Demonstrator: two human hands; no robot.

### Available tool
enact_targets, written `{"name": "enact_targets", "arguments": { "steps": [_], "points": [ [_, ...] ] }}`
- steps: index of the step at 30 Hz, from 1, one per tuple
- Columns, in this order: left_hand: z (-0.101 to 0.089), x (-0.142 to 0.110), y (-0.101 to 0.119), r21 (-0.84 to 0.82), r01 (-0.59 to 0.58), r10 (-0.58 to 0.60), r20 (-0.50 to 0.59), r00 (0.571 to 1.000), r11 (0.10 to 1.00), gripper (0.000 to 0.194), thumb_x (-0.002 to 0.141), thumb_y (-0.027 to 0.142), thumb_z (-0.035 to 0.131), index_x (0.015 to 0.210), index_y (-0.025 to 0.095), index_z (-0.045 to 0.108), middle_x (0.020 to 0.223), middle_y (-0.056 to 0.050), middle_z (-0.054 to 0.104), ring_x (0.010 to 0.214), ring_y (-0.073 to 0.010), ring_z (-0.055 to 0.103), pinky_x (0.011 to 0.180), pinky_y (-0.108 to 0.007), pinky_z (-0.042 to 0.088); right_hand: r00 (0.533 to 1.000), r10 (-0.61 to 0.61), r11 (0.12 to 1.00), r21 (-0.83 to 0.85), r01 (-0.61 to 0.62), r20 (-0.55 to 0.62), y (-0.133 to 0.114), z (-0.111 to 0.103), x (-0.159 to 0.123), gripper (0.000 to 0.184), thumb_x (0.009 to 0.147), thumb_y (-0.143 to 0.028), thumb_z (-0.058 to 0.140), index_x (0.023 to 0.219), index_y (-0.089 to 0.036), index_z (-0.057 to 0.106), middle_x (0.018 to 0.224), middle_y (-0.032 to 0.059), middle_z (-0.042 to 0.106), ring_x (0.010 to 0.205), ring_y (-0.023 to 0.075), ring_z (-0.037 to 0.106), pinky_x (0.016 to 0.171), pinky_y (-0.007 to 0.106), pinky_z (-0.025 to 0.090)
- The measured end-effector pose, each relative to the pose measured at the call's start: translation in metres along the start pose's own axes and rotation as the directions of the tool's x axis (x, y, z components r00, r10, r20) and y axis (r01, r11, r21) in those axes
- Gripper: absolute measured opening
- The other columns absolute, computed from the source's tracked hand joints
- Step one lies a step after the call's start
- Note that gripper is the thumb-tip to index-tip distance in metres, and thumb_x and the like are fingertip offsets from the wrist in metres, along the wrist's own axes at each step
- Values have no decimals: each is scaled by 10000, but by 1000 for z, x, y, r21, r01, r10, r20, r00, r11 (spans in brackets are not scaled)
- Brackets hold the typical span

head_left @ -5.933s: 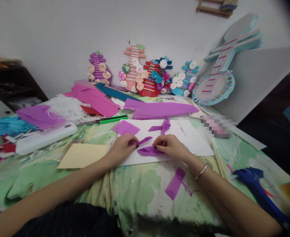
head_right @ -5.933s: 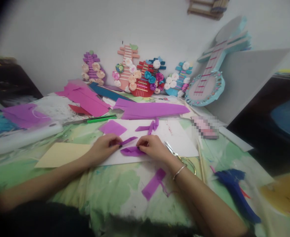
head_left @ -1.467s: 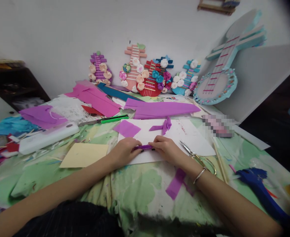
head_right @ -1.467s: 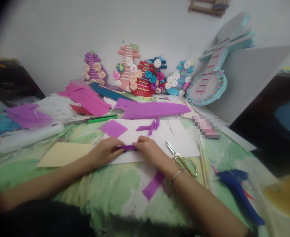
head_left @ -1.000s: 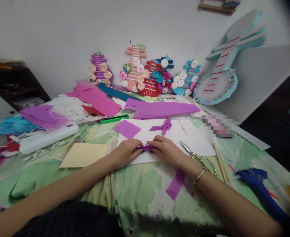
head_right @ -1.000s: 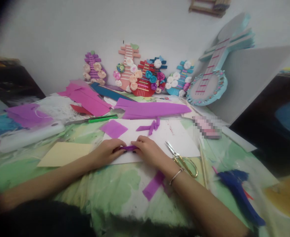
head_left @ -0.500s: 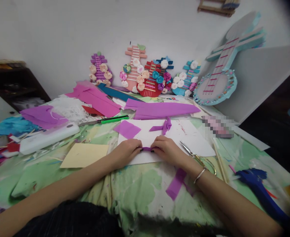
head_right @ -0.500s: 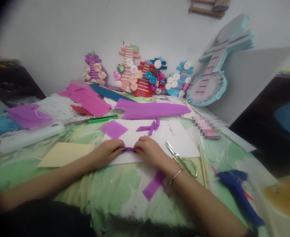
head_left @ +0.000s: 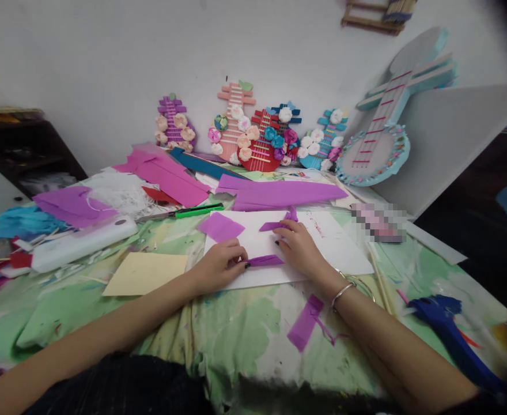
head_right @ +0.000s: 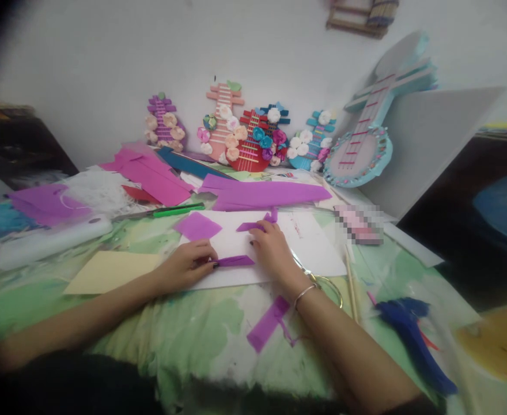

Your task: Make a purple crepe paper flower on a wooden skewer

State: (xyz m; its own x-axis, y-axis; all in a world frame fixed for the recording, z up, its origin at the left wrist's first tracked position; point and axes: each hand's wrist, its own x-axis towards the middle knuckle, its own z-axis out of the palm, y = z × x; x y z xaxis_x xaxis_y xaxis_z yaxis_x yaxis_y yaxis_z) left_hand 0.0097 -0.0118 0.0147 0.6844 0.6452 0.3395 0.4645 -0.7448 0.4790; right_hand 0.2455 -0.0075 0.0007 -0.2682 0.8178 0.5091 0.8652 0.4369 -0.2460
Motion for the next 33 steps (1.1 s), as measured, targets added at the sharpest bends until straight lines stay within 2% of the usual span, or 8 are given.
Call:
{"name": "enact_targets", "arguments": {
  "steps": [4, 7, 15, 19, 24, 27, 30, 33],
  "points": [
    [-1, 0, 1, -24, -21, 21, -7, 1000, 999, 95, 779, 157, 518, 772, 150, 612, 793, -43, 545, 711, -134, 519, 640, -242, 422, 983, 105, 990, 108, -89, -150, 4, -1, 1, 267, 760, -69, 489, 902, -187, 682, 1066, 94, 541, 976, 223, 528, 877, 422, 440],
    [-1, 0, 1, -35, -39, 39, -17, 999, 999, 79, 764, 152, 537, 775, 150, 615, 832, -54, 552, 758, -147, 532, 693, -263, 444, 966, 180, 977, 152, -152, -185, 7, -3, 3, 170, 746, -114, 545, 788, -183, 695, 995, 85, 586, 900, 214, 572, 842, 403, 462],
    [1, -1, -2, -44, -102, 100, -49, 994, 994, 102, 770, 119, 536, 787, 158, 629, 900, -66, 563, 859, -162, 544, 785, -289, 448, 946, 301, 944, 178, -278, -123, 8, -8, 2, 223, 719, -76, 495, 711, -199, 681, 760, 17, 679, 706, 185, 606, 721, 337, 470],
    [2, 0, -2, -39, -110, 108, -58, 992, 993, 103, 772, 119, 537, 781, 163, 631, 906, -65, 563, 862, -160, 547, 787, -287, 452, 930, 359, 919, 204, -338, -76, 8, -7, 5, 236, 745, -111, 493, 868, -190, 678, 842, 21, 681, 714, 174, 603, 716, 326, 465],
    [3, 0, -3, -35, -118, 116, -54, 992, 992, 93, 774, 122, 546, 783, 155, 632, 912, -70, 562, 868, -164, 549, 791, -292, 456, 969, 248, 965, 79, -249, 22, 5, -7, 8, 249, 733, -76, 507, 878, -170, 685, 955, 72, 658, 854, 221, 577, 807, 389, 430],
    [3, -1, -4, -26, -118, 117, -61, 991, 993, 93, 778, 128, 549, 781, 154, 638, 928, -74, 556, 869, -165, 546, 795, -305, 462, 979, 188, 980, 82, -182, -76, -1, -11, 7, 227, 763, -79, 506, 833, -195, 688, 910, 47, 680, 882, 231, 558, 816, 413, 418],
    [3, -2, -6, 8, -95, 95, -118, 988, 995, 99, 770, 130, 566, 767, 167, 657, 1053, -89, 530, 942, -186, 533, 845, -344, 459, 980, 31, 983, 182, 6, -198, -8, -16, 6, 192, 775, -91, 538, 792, -215, 683, 851, 21, 692, 846, 208, 546, 768, 379, 443],
    [3, -3, -9, 43, -42, 51, -222, 974, 998, 105, 763, 143, 589, 763, 183, 686, 1212, -101, 466, 1106, -242, 468, 915, -398, 427, 975, -175, 935, 286, 209, -139, -11, -14, 4, 238, 758, -37, 523, 704, -214, 672, 750, 12, 684, 778, 183, 530, 697, 340, 457]
  ]
}}
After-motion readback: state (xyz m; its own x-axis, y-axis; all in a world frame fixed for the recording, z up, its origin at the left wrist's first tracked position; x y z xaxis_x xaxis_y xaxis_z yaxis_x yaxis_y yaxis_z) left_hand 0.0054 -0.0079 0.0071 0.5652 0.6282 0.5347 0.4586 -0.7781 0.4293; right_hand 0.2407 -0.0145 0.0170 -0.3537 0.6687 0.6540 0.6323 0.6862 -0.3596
